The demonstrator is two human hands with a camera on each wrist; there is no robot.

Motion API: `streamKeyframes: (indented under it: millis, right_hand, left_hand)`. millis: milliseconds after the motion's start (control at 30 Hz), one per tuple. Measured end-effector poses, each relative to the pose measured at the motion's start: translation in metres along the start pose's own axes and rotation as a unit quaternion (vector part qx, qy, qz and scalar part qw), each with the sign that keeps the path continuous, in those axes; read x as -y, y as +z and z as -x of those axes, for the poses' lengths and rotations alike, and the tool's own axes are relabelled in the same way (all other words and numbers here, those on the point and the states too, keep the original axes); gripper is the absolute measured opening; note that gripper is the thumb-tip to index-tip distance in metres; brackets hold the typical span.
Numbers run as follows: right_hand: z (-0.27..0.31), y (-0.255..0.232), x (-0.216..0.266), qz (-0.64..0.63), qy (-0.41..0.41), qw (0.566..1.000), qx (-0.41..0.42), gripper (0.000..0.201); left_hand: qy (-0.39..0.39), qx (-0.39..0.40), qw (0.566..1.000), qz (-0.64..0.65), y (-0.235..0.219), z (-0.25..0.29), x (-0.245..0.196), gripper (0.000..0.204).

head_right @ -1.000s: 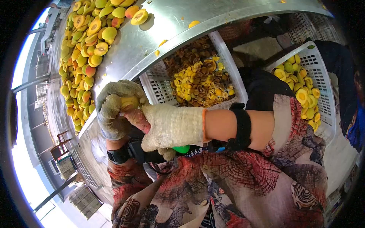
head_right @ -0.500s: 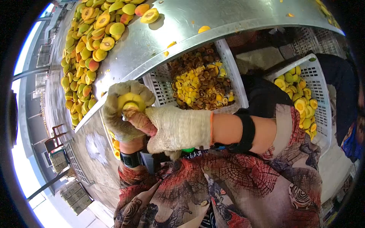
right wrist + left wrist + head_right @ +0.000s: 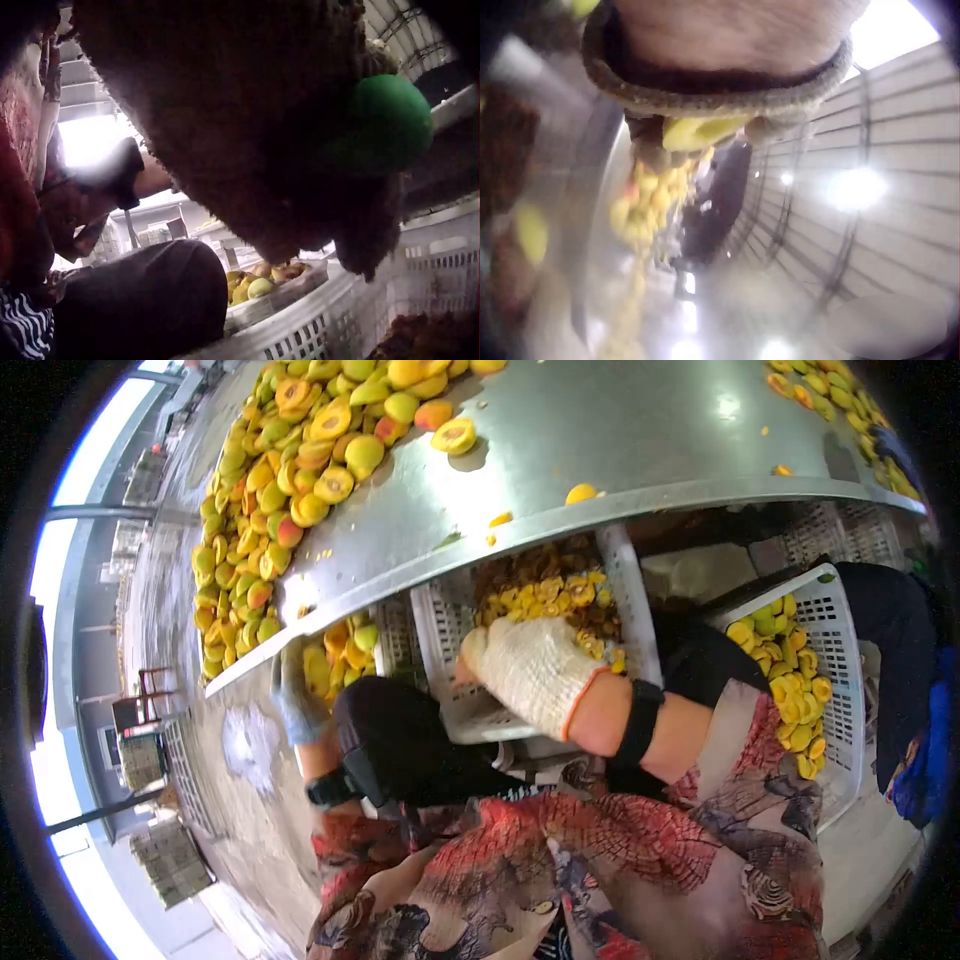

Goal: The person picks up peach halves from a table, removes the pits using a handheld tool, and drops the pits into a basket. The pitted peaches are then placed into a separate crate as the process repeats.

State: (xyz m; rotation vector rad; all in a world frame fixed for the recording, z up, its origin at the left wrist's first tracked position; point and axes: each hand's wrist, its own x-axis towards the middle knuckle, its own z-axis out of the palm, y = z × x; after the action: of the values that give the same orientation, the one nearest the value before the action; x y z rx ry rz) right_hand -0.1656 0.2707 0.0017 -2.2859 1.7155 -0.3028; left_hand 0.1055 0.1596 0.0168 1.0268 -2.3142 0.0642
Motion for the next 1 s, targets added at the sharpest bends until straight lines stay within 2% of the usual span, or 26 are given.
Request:
streamKeyframes:
  millis: [33, 67, 100, 133, 200, 233, 267, 333, 367, 400, 433, 467, 533, 600, 667, 733, 767, 800, 833, 867, 900, 933, 1000]
  right_hand:
    - [0.000, -0.009, 0.002, 0.016, 0.026, 0.999, -0.012, 0.021]
    - [-0.001, -0.002, -0.003, 0.069, 0.031, 0.997, -0.033, 0.022]
    - [-0.005, -0.002, -0.009, 0.034, 0.040, 0.999, 0.010, 0.021]
    - [-0.009, -0.004, -0.013, -0.003, 0.047, 0.998, 0.052, 0.021]
    - [-0.010, -0.011, -0.009, 0.007, 0.065, 0.996, 0.054, 0.021]
    - [-0.009, -0.013, -0.007, 0.013, 0.077, 0.995, 0.060, 0.022]
    - [-0.010, -0.014, -0.008, 0.017, 0.082, 0.995, 0.056, 0.022]
    - [-0.011, -0.010, -0.012, -0.008, 0.095, 0.992, 0.085, 0.012]
    - [-0.006, 0.000, -0.014, -0.021, 0.045, 0.998, 0.040, 0.011]
    - [-0.006, -0.008, -0.009, -0.002, 0.065, 0.995, 0.070, 0.011]
    - [-0.006, -0.009, -0.008, -0.008, 0.053, 0.995, 0.080, 0.011]
    - [-0.006, -0.010, -0.009, -0.015, 0.041, 0.995, 0.091, 0.011]
    - [-0.012, -0.024, -0.009, -0.031, 0.064, 0.980, 0.187, 0.012]
    - [-0.016, -0.025, -0.014, -0.055, 0.098, 0.978, 0.176, 0.013]
    - [-0.021, -0.026, -0.020, -0.108, 0.092, 0.960, 0.240, 0.014]
    - [-0.015, -0.023, -0.021, -0.133, 0.097, 0.961, 0.220, 0.015]
    - [-0.011, -0.028, -0.020, -0.076, 0.088, 0.975, 0.190, 0.016]
    - [-0.008, -0.032, -0.019, -0.018, 0.078, 0.984, 0.158, 0.017]
    - [-0.005, -0.036, -0.020, -0.022, 0.077, 0.985, 0.156, 0.017]
    - [-0.004, -0.040, -0.023, -0.024, 0.100, 0.986, 0.131, 0.016]
    - [-0.003, -0.042, -0.027, -0.026, 0.122, 0.986, 0.107, 0.015]
    - [-0.001, -0.042, -0.034, -0.030, 0.115, 0.990, 0.079, 0.011]
    - [0.005, -0.072, -0.036, -0.048, 0.134, 0.990, -0.012, 0.013]
  left_hand:
    - [-0.338, -0.016, 0.907, 0.250, 0.010, 0.028, 0.045, 0.026]
    - [-0.349, -0.041, 0.909, 0.224, 0.005, 0.029, 0.058, 0.027]
    - [-0.412, -0.074, 0.855, 0.306, -0.003, 0.016, 0.049, 0.028]
    - [-0.436, -0.040, 0.850, 0.295, -0.011, -0.001, 0.042, 0.031]
    - [-0.363, 0.023, 0.873, 0.325, -0.012, -0.055, 0.001, 0.037]
    - [-0.358, 0.077, 0.876, 0.314, -0.006, -0.084, -0.009, 0.044]
    - [-0.333, 0.092, 0.883, 0.317, 0.006, -0.111, -0.025, 0.046]
    - [-0.268, 0.149, 0.917, 0.256, 0.047, -0.159, -0.028, 0.053]
    - [-0.224, 0.193, 0.938, 0.179, 0.064, -0.185, -0.036, 0.056]
    - [-0.232, 0.218, 0.924, 0.213, 0.096, -0.203, -0.028, 0.056]
    - [-0.209, 0.243, 0.931, 0.178, 0.130, -0.220, -0.016, 0.055]
    - [-0.178, 0.261, 0.941, 0.122, 0.156, -0.236, -0.014, 0.056]
    - [-0.163, 0.262, 0.941, 0.137, 0.213, -0.251, 0.003, 0.059]
    - [-0.130, 0.293, 0.945, 0.066, 0.221, -0.257, -0.017, 0.064]
    - [-0.098, 0.322, 0.939, 0.072, 0.250, -0.256, -0.004, 0.063]
    - [-0.165, 0.395, 0.896, 0.120, 0.267, -0.252, 0.010, 0.059]
    - [-0.147, 0.375, 0.909, 0.111, 0.285, -0.243, 0.031, 0.052]
    - [-0.146, 0.376, 0.909, 0.108, 0.267, -0.240, 0.017, 0.052]
    - [-0.232, 0.336, 0.883, 0.231, 0.247, -0.231, 0.003, 0.051]
    - [-0.313, 0.286, 0.836, 0.348, 0.219, -0.223, -0.017, 0.050]
    - [-0.362, 0.230, 0.810, 0.400, 0.194, -0.218, -0.034, 0.046]
    - [-0.365, 0.229, 0.811, 0.396, 0.175, -0.213, -0.037, 0.046]
    - [-0.418, 0.186, 0.680, 0.573, 0.144, -0.197, -0.033, 0.041]
